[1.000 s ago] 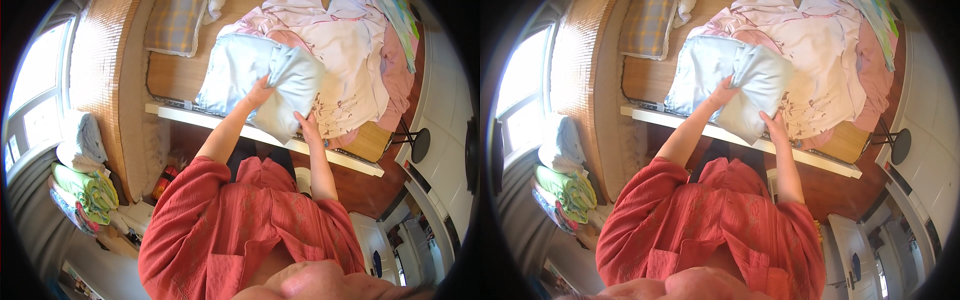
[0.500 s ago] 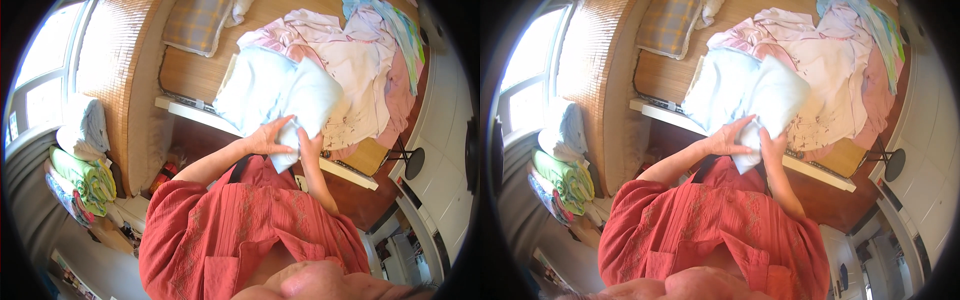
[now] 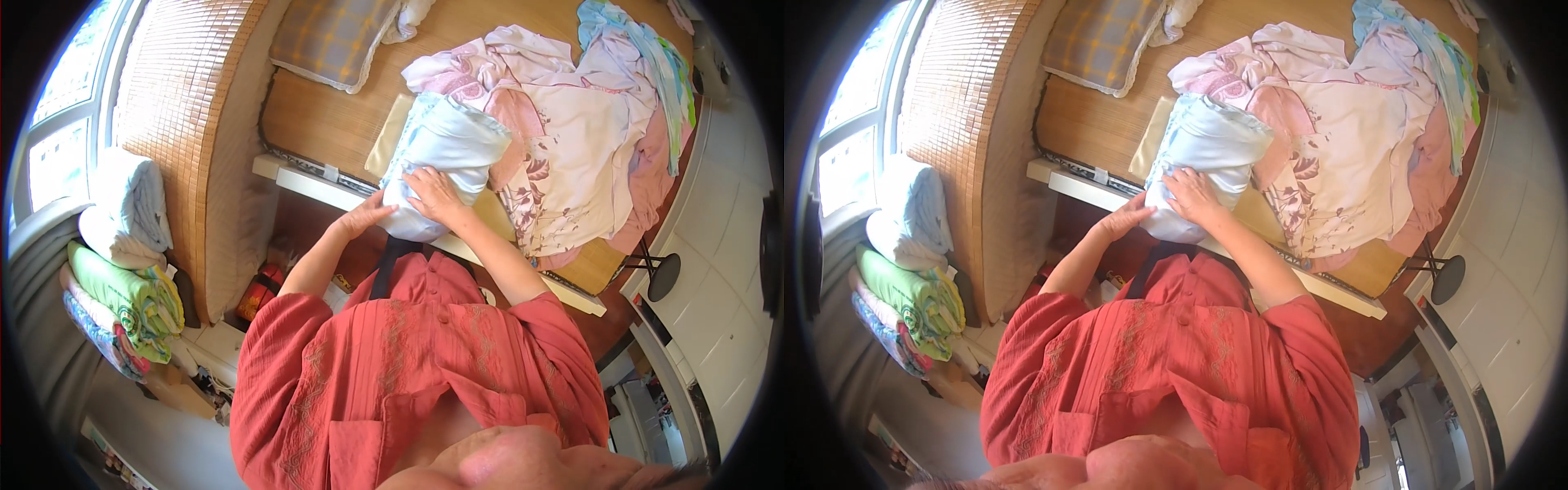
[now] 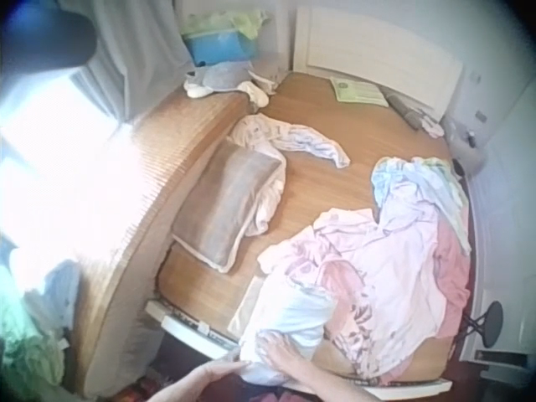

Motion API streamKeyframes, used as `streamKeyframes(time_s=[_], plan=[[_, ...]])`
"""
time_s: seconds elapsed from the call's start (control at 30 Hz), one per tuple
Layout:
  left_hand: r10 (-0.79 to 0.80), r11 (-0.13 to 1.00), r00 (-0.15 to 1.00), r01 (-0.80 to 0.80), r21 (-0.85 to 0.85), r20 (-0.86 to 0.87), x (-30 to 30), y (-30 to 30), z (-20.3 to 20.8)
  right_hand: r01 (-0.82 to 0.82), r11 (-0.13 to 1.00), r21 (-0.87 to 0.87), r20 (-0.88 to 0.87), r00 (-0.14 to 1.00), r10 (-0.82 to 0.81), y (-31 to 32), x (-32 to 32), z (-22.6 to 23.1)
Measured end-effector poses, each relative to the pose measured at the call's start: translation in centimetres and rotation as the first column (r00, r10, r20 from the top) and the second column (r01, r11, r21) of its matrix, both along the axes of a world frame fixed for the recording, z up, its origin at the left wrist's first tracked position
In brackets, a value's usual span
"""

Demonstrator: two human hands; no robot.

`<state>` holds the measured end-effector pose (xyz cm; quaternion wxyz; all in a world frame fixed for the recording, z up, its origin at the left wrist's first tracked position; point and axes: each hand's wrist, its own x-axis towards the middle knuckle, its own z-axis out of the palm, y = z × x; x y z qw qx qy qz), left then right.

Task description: The person folds a blue shirt and a floral-patterned cloth on a bed, handling them one at a time.

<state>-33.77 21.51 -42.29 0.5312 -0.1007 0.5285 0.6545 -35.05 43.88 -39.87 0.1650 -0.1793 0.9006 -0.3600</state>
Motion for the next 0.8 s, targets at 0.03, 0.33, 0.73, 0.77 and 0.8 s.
streamKeyframes(time_s=[0.03,0.33,0.73,0.77,0.8], plan=[[-0.008,1.000,0.997,0.005,-0.029,-0.080,0.2,0.1,-0.4,-0.007,1.000,-0.017,0.039,0.999,0.007,0.2,-0.2,0.4],[-0.003,0.710,0.921,-0.273,-0.649,-0.390,1.9,5.6,-3.4,0.394,0.872,0.289,-0.368,0.887,-0.278,8.1,-7.6,2.9],[-0.084,0.872,0.975,-0.029,-0.489,-0.208,-0.1,2.3,-4.9,0.072,0.997,0.032,0.452,0.889,-0.078,9.4,-13.1,0.7],[-0.124,0.866,0.963,-0.012,-0.500,-0.239,0.2,2.0,-4.8,0.116,0.993,-0.005,0.476,0.874,-0.100,9.2,-12.2,1.7],[-0.164,0.826,0.946,-0.022,-0.563,-0.278,0.6,1.7,-4.7,0.173,0.984,-0.053,0.489,0.863,-0.125,8.9,-10.9,2.8]])
